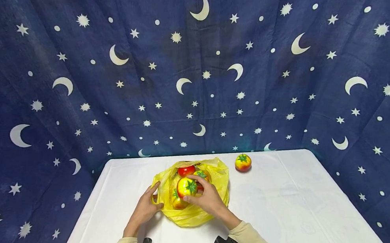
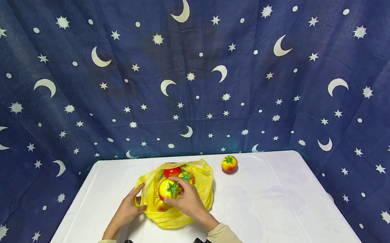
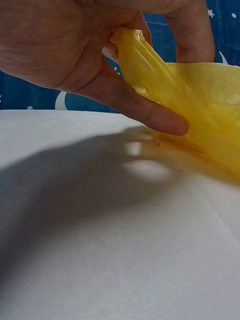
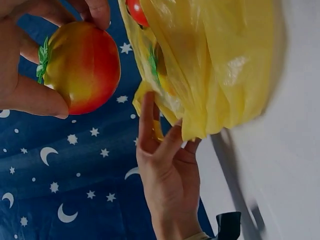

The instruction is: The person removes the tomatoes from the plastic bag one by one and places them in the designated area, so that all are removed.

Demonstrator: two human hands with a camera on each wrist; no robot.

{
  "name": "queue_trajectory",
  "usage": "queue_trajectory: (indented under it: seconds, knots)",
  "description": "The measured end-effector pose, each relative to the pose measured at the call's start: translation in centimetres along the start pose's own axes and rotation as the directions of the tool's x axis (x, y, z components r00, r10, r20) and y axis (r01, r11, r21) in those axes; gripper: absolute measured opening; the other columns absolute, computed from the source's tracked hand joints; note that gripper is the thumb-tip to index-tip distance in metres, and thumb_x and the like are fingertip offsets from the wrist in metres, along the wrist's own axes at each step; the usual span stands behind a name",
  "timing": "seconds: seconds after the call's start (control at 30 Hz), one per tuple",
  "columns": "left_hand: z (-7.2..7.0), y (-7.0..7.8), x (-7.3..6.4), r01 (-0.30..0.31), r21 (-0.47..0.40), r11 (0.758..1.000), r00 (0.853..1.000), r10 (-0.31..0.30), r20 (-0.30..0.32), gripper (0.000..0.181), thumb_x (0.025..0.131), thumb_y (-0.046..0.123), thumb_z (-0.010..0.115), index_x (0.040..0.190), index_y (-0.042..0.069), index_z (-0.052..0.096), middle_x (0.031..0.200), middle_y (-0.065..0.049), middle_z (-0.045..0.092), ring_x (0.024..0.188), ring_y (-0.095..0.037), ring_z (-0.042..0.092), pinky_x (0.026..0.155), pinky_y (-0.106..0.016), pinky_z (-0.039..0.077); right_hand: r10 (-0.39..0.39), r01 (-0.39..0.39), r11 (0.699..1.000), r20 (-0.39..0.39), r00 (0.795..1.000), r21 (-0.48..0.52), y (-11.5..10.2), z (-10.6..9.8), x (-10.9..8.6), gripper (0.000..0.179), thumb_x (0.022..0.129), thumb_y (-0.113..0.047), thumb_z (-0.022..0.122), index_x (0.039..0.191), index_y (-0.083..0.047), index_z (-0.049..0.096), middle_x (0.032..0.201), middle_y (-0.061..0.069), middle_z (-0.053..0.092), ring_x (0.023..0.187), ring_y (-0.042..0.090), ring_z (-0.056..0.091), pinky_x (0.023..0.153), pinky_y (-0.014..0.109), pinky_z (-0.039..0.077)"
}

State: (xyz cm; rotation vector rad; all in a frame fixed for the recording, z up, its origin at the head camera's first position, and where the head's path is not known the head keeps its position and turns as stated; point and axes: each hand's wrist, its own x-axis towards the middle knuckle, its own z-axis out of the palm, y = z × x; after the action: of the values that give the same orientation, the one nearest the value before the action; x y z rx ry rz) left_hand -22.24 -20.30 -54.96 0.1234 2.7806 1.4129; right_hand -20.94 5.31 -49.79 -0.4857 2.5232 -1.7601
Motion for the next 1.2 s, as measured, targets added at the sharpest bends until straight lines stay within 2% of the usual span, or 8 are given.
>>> queue_trajectory:
  seconds: [0.2,0.33,0.57,0.73,0.8,1.0,1.07,1.2]
  knots:
    - [0.0,0.0,0.1,0.012,-0.002,1.000,1.000,-0.012,0.000,0.087,0.074,0.002,0.075,0.152,0.010,0.038,0.156,-0.022,0.034,0.115,-0.034,0.064,0.104,-0.051,0.044,-0.040,0.041,0.999,-0.017,0.999,0.025,0.2,-1.1,0.0,0.064,0.079,-0.030,0.081,0.137,-0.021,0.055,0.134,0.008,0.059,0.118,0.025,0.058,0.095,0.036,0.052]
    - [0.0,0.1,0.1,0.022,0.003,1.000,1.000,-0.022,0.003,0.087,0.074,0.002,0.076,0.152,0.010,0.038,0.156,-0.021,0.034,0.116,-0.034,0.063,0.104,-0.051,0.044,-0.047,0.048,0.999,-0.049,0.998,0.024,0.3,-1.8,0.0,0.063,0.077,-0.030,0.083,0.135,-0.024,0.057,0.135,0.007,0.059,0.117,0.025,0.058,0.093,0.036,0.053]
    - [-0.1,0.2,0.0,0.022,0.002,1.000,1.000,-0.022,0.005,0.087,0.075,0.003,0.075,0.152,0.010,0.037,0.157,-0.022,0.032,0.116,-0.034,0.063,0.106,-0.054,0.042,0.006,0.000,0.998,-0.094,0.996,0.059,0.5,-2.8,-0.1,0.061,0.077,-0.020,0.083,0.133,-0.021,0.059,0.139,0.007,0.057,0.123,0.027,0.054,0.100,0.047,0.049]
    - [0.0,0.0,0.1,0.019,0.002,1.000,1.000,-0.019,0.007,0.087,0.075,0.003,0.075,0.152,0.010,0.037,0.157,-0.022,0.033,0.115,-0.034,0.064,0.105,-0.053,0.043,0.019,-0.013,0.998,-0.113,0.993,0.054,0.2,-3.5,-0.4,0.062,0.076,-0.009,0.082,0.134,-0.011,0.059,0.137,0.015,0.057,0.123,0.035,0.055,0.101,0.054,0.046]
    - [0.0,-0.1,0.1,0.018,0.001,1.000,1.000,-0.018,0.009,0.087,0.075,0.003,0.075,0.152,0.010,0.037,0.156,-0.021,0.033,0.115,-0.033,0.064,0.105,-0.052,0.043,0.025,-0.018,0.998,-0.124,0.992,0.053,0.1,-3.8,-0.5,0.062,0.076,-0.007,0.082,0.133,-0.010,0.059,0.136,0.015,0.058,0.121,0.035,0.056,0.100,0.053,0.047]
    - [0.1,-0.2,0.2,0.027,0.002,1.000,1.000,-0.027,0.014,0.087,0.075,0.003,0.076,0.152,0.011,0.036,0.157,-0.021,0.032,0.116,-0.033,0.063,0.107,-0.053,0.041,0.039,-0.033,0.999,-0.160,0.986,0.043,1.0,-5.0,-0.9,0.061,0.075,-0.015,0.084,0.131,-0.021,0.061,0.134,0.005,0.060,0.121,0.026,0.057,0.100,0.045,0.049]
    - [0.1,-0.3,0.2,0.027,0.003,1.000,1.000,-0.027,0.014,0.087,0.075,0.003,0.076,0.152,0.011,0.037,0.158,-0.021,0.032,0.117,-0.033,0.063,0.108,-0.053,0.040,0.050,-0.043,0.998,-0.170,0.984,0.048,1.1,-5.3,-1.0,0.062,0.075,-0.014,0.084,0.132,-0.019,0.060,0.136,0.008,0.059,0.122,0.029,0.056,0.102,0.048,0.048]
    - [0.1,-0.3,0.1,0.024,0.003,1.000,1.000,-0.025,0.013,0.087,0.075,0.004,0.075,0.152,0.010,0.037,0.158,-0.021,0.031,0.118,-0.034,0.062,0.109,-0.054,0.038,0.076,-0.068,0.996,-0.186,0.980,0.050,-0.2,-6.1,-1.6,0.062,0.077,-0.010,0.081,0.135,-0.013,0.058,0.139,0.013,0.056,0.124,0.033,0.055,0.103,0.050,0.046]
